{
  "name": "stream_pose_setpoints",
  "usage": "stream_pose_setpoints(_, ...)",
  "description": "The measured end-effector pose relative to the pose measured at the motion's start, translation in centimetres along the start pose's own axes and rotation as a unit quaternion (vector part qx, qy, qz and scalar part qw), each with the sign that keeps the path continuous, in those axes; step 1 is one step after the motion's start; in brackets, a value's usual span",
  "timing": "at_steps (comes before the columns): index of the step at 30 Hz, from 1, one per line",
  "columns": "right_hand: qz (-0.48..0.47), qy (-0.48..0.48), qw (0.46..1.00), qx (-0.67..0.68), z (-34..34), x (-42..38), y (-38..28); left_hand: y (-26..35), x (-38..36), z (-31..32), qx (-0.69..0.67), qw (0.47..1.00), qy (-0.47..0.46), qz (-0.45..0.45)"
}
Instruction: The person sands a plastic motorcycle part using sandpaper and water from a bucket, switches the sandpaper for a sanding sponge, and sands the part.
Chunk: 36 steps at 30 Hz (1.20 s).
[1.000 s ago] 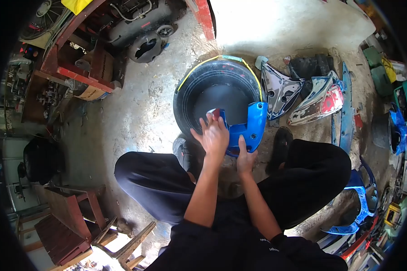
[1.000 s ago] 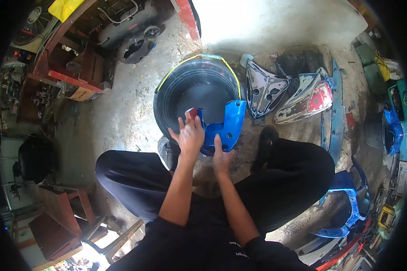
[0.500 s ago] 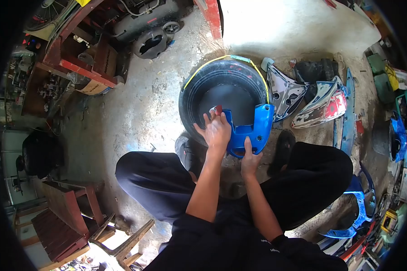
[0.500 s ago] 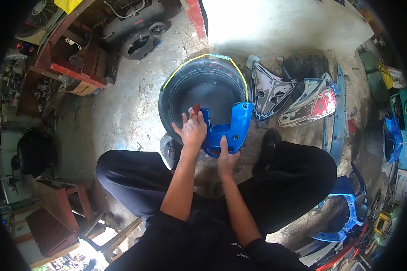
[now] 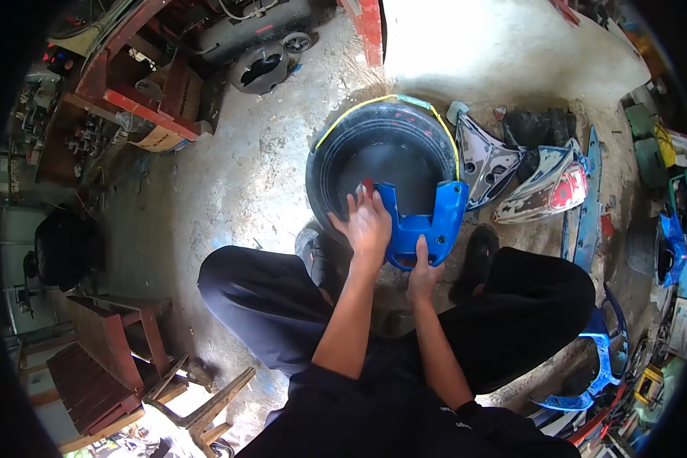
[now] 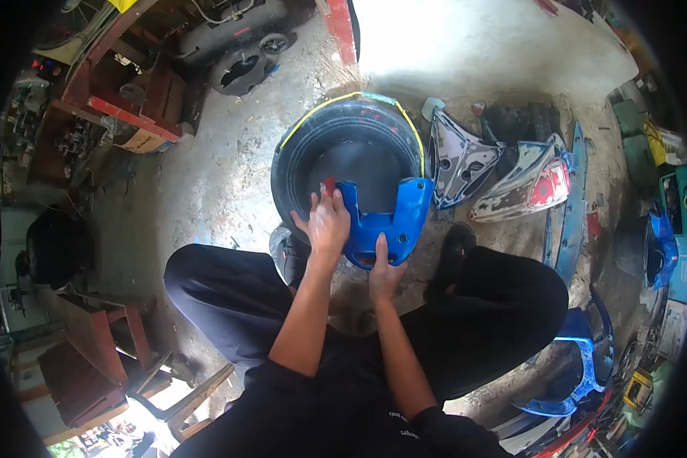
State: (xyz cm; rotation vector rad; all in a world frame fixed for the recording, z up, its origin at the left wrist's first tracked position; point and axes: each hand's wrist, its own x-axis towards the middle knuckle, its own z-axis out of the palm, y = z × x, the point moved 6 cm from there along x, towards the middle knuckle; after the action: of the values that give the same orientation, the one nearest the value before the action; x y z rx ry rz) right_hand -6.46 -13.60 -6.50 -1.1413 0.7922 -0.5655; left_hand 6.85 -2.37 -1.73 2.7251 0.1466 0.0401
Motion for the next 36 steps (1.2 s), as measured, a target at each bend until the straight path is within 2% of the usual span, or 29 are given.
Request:
stream_pose_setpoints(2,-0.001,0.003,1.000,0.012,0.2,0.0,0.2,-0.3,-3.5,-0.7,0.008,0.998,0.037,0.054)
stream_pose_setpoints(4,-0.017,0.002,1.000,0.008,0.1,-0.1,0.0,-0.8,-8.0,-2.2,-0.043,0.997,-0.020,0.057)
stream_pose_setpoints(5,-0.014,0.002,1.000,0.007,0.0,0.0,0.0,-0.7,-8.1,-2.0,-0.042,0.997,-0.021,0.056)
stream_pose_setpoints(7,0.012,-0.005,1.000,0.016,0.0,-0.1,0.2,-0.4,-8.7,-2.4,-0.020,0.994,0.038,0.098)
stream_pose_setpoints(11,0.005,-0.004,1.000,-0.014,0.2,-0.2,-0.5,-0.1,-2.3,0.3,-0.015,0.999,0.019,0.037)
stream_pose_setpoints(14,-0.006,0.017,1.000,0.008,0.1,-0.1,-0.8,0.5,-1.6,0.1,-0.033,0.999,0.002,-0.001)
stream_pose_setpoints(16,0.024,-0.010,0.999,-0.031,-0.2,0.0,0.0,0.8,-5.0,-1.9,-0.006,0.995,0.054,0.078)
stream_pose_setpoints(19,0.042,-0.039,0.998,-0.029,0.1,-0.3,-1.0,1.0,-9.9,-2.7,-0.028,0.992,-0.035,0.117)
stream_pose_setpoints(23,0.014,0.005,1.000,-0.025,0.5,-1.0,-2.5,0.5,-7.7,-4.6,-0.120,0.983,0.037,0.130)
stream_pose_setpoints(25,0.120,-0.004,0.974,0.190,2.1,-2.2,-4.3,0.4,-6.3,-7.4,-0.194,0.969,0.055,0.141)
stream_pose_setpoints(26,0.121,-0.010,0.974,0.189,2.2,-2.4,-5.6,0.3,-5.6,-8.5,-0.229,0.960,0.061,0.149)
stream_pose_setpoints(28,0.257,-0.155,0.927,0.227,3.7,-3.3,-6.5,0.4,-4.9,-10.9,-0.235,0.954,0.074,0.168)
stream_pose_setpoints(30,0.289,-0.147,0.914,0.243,4.4,-3.3,-7.1,-0.2,-4.5,-12.1,-0.327,0.924,0.090,0.178)
stream_pose_setpoints(32,0.322,-0.136,0.901,0.257,3.9,-2.8,-6.2,-1.0,-3.9,-12.7,-0.282,0.938,0.096,0.177)
stream_pose_setpoints(34,0.403,-0.190,0.841,0.307,3.6,-2.5,-4.0,-1.8,-3.5,-12.1,-0.248,0.953,0.079,0.155)
stream_pose_setpoints(36,0.407,-0.183,0.848,0.287,3.6,-2.3,-3.7,-1.6,-4.1,-12.0,-0.220,0.960,0.071,0.160)
